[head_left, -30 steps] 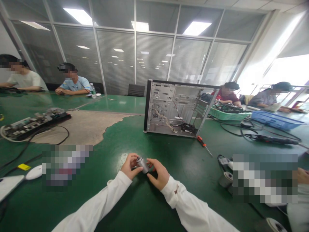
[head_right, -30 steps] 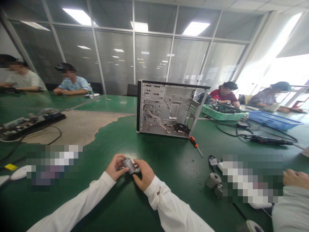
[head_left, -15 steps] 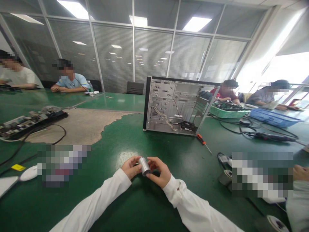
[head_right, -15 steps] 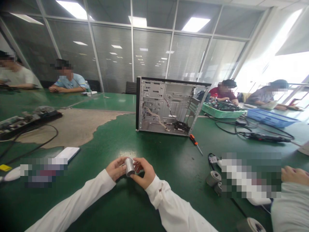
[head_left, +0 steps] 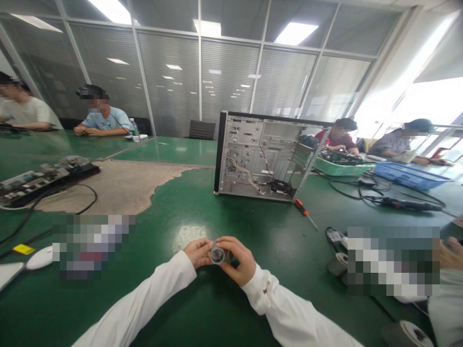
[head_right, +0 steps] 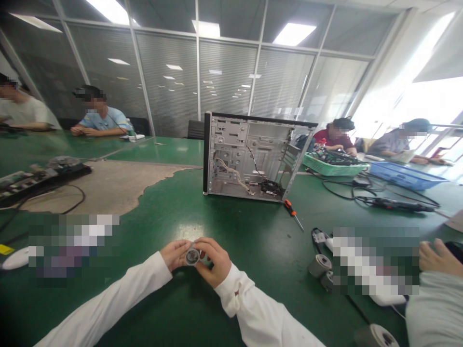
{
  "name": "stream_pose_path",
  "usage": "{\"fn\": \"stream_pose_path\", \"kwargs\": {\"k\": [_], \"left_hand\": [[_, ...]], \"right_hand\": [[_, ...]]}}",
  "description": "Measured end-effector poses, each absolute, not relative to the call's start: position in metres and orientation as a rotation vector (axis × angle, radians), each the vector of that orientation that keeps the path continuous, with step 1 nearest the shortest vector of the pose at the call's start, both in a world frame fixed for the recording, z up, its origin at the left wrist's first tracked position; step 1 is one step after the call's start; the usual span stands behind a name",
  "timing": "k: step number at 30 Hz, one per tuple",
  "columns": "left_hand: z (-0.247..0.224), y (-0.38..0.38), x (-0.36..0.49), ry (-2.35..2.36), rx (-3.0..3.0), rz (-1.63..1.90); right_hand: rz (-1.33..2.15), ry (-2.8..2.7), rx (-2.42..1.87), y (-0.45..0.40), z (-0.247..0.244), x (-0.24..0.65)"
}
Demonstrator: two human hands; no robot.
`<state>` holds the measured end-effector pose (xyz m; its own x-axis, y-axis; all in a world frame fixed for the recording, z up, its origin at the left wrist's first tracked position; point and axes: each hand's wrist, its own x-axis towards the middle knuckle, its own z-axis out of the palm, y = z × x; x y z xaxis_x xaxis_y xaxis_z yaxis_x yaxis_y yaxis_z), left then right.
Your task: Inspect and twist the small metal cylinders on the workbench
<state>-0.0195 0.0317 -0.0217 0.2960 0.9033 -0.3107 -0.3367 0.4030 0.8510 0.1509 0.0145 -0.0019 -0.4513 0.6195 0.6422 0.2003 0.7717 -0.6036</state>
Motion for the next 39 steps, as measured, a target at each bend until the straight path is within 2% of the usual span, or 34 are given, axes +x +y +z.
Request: {"fn": "stream_pose_path", "kwargs": {"k": [11, 19, 39], "left_hand": [[-0.018, 0.025, -0.029, 0.583, 0.742, 0.689], [-0.019, 0.027, -0.028, 0.565, 0.642, 0.55], [0.001, 0.026, -0.024, 0.669, 0.388, 0.674]], "right_hand": [[0.534, -1.996, -0.648, 0.009, 0.002, 0.147], [0.67, -1.861, -0.728, 0.016, -0.008, 0.145], [1.084, -1.674, -0.803, 0.029, -0.023, 0.145]]}}
